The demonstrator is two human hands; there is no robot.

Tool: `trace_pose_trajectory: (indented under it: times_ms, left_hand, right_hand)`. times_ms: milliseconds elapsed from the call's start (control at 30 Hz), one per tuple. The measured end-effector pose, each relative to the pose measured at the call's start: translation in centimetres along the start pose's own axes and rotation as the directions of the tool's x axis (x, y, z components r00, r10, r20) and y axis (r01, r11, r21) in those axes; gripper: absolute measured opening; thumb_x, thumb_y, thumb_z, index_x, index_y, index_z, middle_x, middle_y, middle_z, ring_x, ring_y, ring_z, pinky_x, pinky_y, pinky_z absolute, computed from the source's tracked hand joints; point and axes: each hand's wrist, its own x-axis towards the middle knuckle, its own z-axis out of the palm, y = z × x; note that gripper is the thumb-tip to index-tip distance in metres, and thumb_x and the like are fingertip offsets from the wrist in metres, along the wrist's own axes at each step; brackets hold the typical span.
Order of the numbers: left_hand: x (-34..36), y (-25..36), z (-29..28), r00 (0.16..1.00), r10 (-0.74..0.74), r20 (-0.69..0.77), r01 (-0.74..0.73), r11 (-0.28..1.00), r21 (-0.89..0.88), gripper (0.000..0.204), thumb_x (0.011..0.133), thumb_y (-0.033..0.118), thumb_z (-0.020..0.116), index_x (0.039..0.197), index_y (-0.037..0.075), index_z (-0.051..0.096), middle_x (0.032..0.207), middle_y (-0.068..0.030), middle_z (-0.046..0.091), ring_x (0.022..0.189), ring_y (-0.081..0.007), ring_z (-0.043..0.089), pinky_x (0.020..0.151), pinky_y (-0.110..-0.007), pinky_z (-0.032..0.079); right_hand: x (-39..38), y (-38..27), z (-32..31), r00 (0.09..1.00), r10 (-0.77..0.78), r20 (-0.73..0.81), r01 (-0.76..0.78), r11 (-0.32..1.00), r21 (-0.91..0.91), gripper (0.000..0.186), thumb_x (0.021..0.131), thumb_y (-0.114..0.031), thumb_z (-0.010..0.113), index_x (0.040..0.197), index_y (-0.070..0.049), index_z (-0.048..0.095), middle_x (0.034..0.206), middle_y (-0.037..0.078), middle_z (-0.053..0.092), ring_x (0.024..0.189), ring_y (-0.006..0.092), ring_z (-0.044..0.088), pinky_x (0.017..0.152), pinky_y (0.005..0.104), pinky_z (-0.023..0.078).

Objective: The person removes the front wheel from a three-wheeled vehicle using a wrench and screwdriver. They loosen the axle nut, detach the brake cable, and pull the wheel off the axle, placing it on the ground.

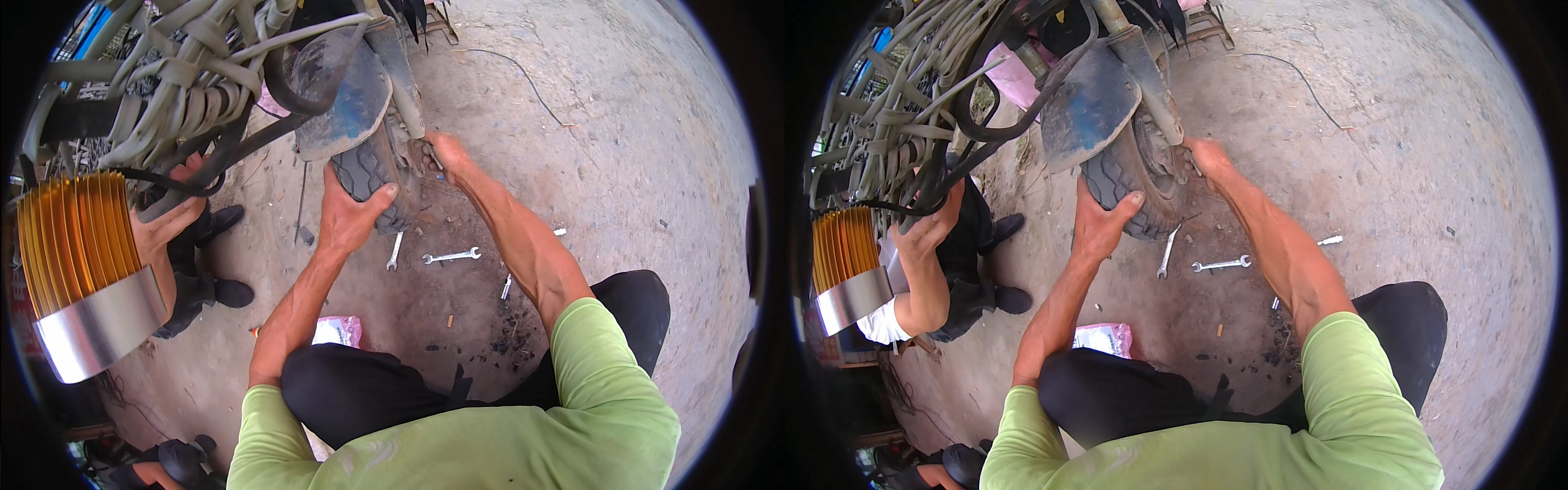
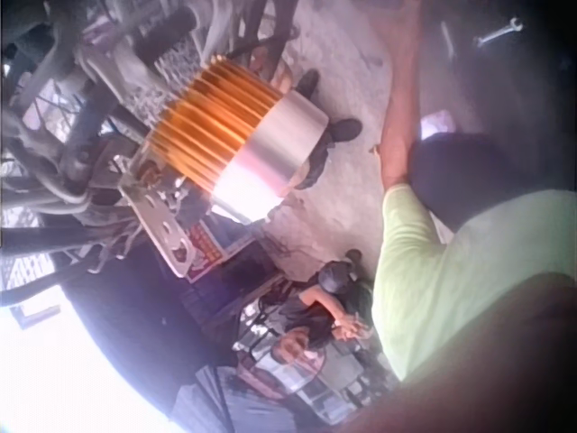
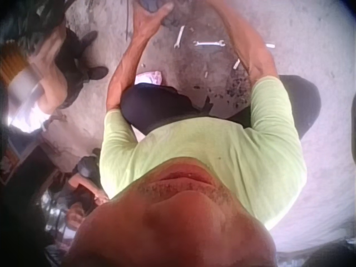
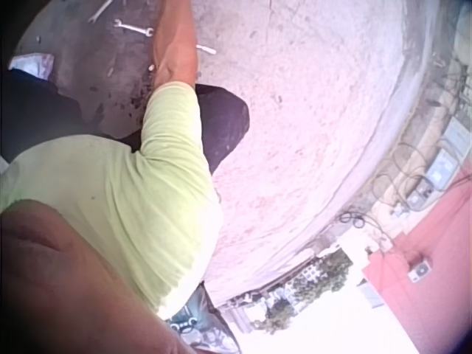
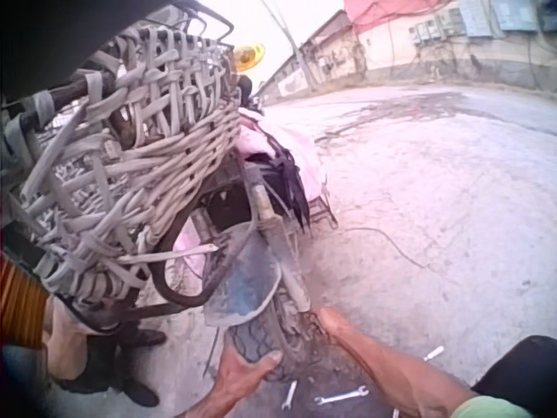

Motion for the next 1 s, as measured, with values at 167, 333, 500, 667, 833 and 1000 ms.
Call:
trace_pose_trajectory:
  times_ms: [167,333,500,667,833,1000]
  left_hand:
    - [0.0,1.1,-0.1,0.998,-0.064,-0.01,0.065,0.994,0.083,0.088,0.076,0.023,0.083,0.142,-0.007,0.034,0.136,-0.0208,0.052,0.124,-0.0265,0.053,0.107,-0.037,0.041]
    - [-0.2,0.1,0.1,0.999,0.003,-0.053,-0.001,0.999,0.038,0.087,0.075,0.023,0.083,0.142,-0.008,0.034,0.136,-0.0204,0.052,0.124,-0.0264,0.053,0.107,-0.037,0.04]
    - [-0.2,0.7,0.7,1.0,-0.006,-0.021,0.006,1.0,-0.014,0.086,0.076,0.022,0.082,0.141,-0.007,0.035,0.135,-0.0201,0.051,0.124,-0.0262,0.053,0.107,-0.037,0.041]
    - [-0.4,-1.2,-0.4,1.0,0.016,-0.026,-0.015,0.998,0.053,0.087,0.075,0.022,0.082,0.141,-0.007,0.034,0.135,-0.0201,0.051,0.124,-0.0266,0.052,0.107,-0.037,0.041]
    - [-0.1,-0.1,-0.1,1.0,-0.021,0.006,0.02,0.999,0.032,0.085,0.077,0.021,0.08,0.144,-0.006,0.035,0.137,-0.017,0.05,0.127,-0.0253,0.051,0.11,-0.038,0.038]
    - [-0.1,-0.7,0.1,0.999,0.045,-0.015,-0.044,0.997,0.067,0.088,0.075,0.023,0.083,0.141,-0.006,0.034,0.13,-0.0204,0.056,0.119,-0.0261,0.057,0.104,-0.037,0.044]
  right_hand:
    - [-0.4,-3.8,-4.3,0.994,0.071,0.088,-0.063,0.994,-0.091,0.024,0.093,-0.032,0.068,0.087,-0.009,0.068,0.073,-0.002,0.059,0.073,0.0089,0.061,0.057,0.0262,0.045]
    - [-1.4,-3.2,-2.9,0.986,0.106,0.132,-0.07,0.964,-0.256,0.028,0.093,-0.031,0.069,0.108,-0.007,0.072,0.096,0.003,0.069,0.08,0.0151,0.063,0.063,0.0314,0.048]
    - [1.0,1.9,-0.9,0.979,-0.156,0.134,0.198,0.887,-0.417,0.033,0.087,-0.022,0.07,0.112,-0.001,0.073,0.102,0.013,0.075,0.097,0.0216,0.068,0.09,0.0348,0.05]
    - [-0.8,0.4,1.1,0.977,-0.203,0.062,0.202,0.799,-0.566,0.03,0.087,-0.021,0.069,0.108,-0.001,0.073,0.1,0.014,0.075,0.095,0.0215,0.069,0.087,0.0359,0.05]
    - [-0.9,0.5,0.6,0.99,-0.126,0.07,0.143,0.893,-0.426,0.026,0.091,-0.02,0.065,0.108,-0.001,0.072,0.101,0.01,0.073,0.091,0.0184,0.067,0.081,0.0348,0.051]
    - [-0.1,2.7,-0.6,0.982,-0.034,0.186,0.029,0.999,0.032,0.026,0.096,-0.017,0.06,0.117,-0.003,0.068,0.107,0.004,0.07,0.093,0.0157,0.064,0.079,0.0327,0.05]
